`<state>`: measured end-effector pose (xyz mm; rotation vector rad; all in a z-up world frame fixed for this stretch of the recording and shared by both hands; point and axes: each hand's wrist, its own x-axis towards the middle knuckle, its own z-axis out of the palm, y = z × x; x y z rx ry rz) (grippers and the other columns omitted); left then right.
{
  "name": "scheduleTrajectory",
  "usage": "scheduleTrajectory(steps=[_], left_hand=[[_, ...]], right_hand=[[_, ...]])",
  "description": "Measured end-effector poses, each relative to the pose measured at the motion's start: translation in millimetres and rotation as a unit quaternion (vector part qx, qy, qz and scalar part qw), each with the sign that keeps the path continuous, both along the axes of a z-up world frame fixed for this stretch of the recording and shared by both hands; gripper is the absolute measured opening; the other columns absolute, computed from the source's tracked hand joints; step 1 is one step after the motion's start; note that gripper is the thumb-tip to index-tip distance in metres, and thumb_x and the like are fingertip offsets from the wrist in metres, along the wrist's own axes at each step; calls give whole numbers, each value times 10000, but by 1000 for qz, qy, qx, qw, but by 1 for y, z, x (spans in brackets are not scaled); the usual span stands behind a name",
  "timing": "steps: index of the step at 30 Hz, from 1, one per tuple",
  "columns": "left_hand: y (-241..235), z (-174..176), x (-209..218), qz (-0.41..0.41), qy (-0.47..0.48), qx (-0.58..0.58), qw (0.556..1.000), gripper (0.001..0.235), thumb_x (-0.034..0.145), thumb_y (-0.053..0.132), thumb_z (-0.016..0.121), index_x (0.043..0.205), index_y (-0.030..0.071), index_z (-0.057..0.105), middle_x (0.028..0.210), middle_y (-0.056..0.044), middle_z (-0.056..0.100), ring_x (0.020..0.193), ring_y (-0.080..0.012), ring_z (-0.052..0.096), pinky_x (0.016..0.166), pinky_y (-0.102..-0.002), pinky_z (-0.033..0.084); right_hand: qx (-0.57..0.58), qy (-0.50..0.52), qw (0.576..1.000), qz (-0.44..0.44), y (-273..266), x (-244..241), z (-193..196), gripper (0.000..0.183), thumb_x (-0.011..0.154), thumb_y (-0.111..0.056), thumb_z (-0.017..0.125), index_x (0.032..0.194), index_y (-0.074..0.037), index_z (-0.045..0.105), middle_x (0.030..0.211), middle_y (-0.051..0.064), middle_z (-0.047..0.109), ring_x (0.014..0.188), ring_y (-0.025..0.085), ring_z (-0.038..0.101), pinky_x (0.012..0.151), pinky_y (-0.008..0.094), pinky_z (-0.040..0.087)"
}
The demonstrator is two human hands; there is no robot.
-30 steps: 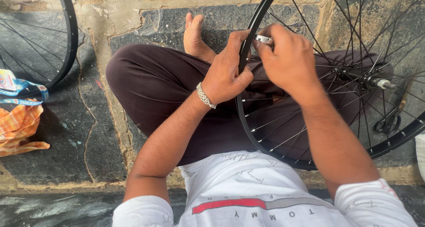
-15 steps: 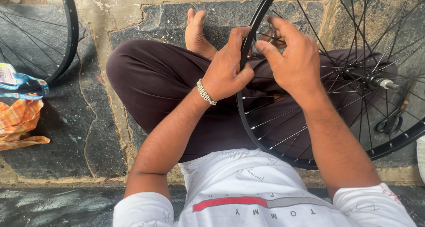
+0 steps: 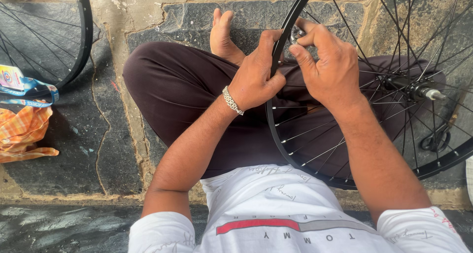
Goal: The person sits on the ground and uses a spoke wrench to tighten the nipples on a bicycle wheel rim. They rotate the wheel to access different spokes and continue adjusting the tension.
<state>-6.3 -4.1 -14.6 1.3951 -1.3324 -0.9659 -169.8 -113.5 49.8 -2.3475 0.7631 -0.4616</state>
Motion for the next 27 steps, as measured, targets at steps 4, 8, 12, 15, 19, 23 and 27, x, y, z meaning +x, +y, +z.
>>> scheduleTrajectory(steps=[4, 8, 12, 15, 19, 23, 27], left_hand=[[0, -1, -1, -4, 7, 6, 1000, 696, 818, 34, 598, 1448, -4, 306, 1070, -149, 638, 938, -227, 717, 886, -346, 576], [2, 2, -2, 4, -2, -24, 1000, 711, 809, 27, 593, 1454, -9, 297, 1118, -154, 628, 966, -226, 711, 911, -352, 571], [-1, 4, -1, 1, 14, -25, 1000, 719, 831, 26, 591, 1490, -3, 304, 1077, -125, 619, 969, -228, 683, 908, -358, 565], [-8, 3, -1, 3, 41, -63, 997, 684, 856, 17, 623, 1462, 27, 305, 1088, -150, 549, 973, -218, 654, 948, -350, 567], [-13, 4, 4, -5, 65, -24, 998, 689, 899, 36, 622, 1513, 69, 312, 1004, -67, 604, 903, -163, 688, 848, -281, 572], [-10, 12, 9, -10, 62, -12, 998, 711, 973, 124, 667, 1580, 93, 297, 908, -36, 616, 809, -135, 664, 786, -289, 540], [0, 16, 7, -44, 357, 80, 929, 544, 1154, 289, 449, 1651, 147, 277, 853, -19, 586, 784, -95, 623, 724, -269, 604]], right_hand=[[-33, 25, 999, 9, 1, -1, 4, 211, 1045, -133, 782, 1003, -2, 622, 1307, 197, 708, 963, 305, 755, 782, 371, 582], [-59, 26, 998, 12, 3, 0, 6, 195, 1016, -127, 792, 1017, -10, 635, 1308, 196, 703, 978, 313, 746, 790, 380, 584], [-66, 6, 998, -8, 7, -1, 0, 202, 1071, -124, 745, 1028, -2, 589, 1294, 177, 696, 1071, 320, 744, 862, 380, 586], [-76, -13, 996, -53, 2, -1, -4, 213, 1178, -174, 694, 1065, -27, 589, 1314, 124, 731, 1010, 254, 751, 820, 345, 585], [149, -141, 973, -106, -17, -9, 6, 276, 1195, -253, 607, 1162, 8, 524, 1098, 152, 653, 941, 198, 633, 848, 306, 553], [225, -207, 950, -59, -22, -22, 25, 323, 1174, -299, 534, 1168, 20, 486, 1216, 119, 682, 1072, 134, 713, 908, 242, 592], [219, -99, 970, -33, -14, -28, 31, 250, 1187, -197, 561, 1181, 48, 515, 1156, 156, 684, 1083, 172, 716, 938, 282, 598]])
